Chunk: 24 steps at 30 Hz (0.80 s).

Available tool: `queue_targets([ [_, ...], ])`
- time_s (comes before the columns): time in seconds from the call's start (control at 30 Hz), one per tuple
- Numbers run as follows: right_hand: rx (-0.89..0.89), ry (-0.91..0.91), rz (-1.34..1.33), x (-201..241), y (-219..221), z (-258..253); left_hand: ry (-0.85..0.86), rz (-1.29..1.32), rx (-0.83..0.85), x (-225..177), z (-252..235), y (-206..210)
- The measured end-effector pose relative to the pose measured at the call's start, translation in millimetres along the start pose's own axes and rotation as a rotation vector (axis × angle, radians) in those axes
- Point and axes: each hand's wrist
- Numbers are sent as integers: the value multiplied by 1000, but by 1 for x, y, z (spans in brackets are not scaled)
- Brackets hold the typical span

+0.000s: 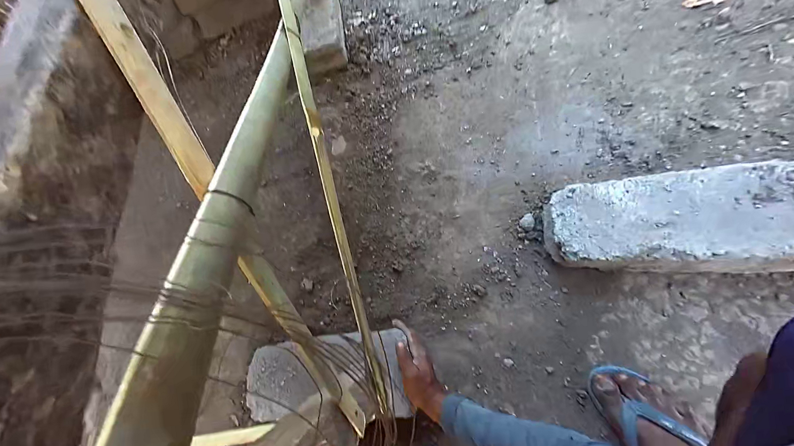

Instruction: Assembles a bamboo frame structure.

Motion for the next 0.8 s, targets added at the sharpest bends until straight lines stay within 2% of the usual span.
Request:
queue_targets([
  [0.1,39,50,1,15,5,-3,43,-44,-40,-1,3,-1],
  [0.27,40,60,56,11,12,-2,64,-69,-121,0,2,5],
  [0.8,19,53,76,12,13,4,83,-60,-142,5,2,7],
])
Point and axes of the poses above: each hand's wrist, its own z-axis away from the middle knuckle, its own y-axis out of the palm, x = y × z, and after that the axes turned 5 degrees about -z, right-handed
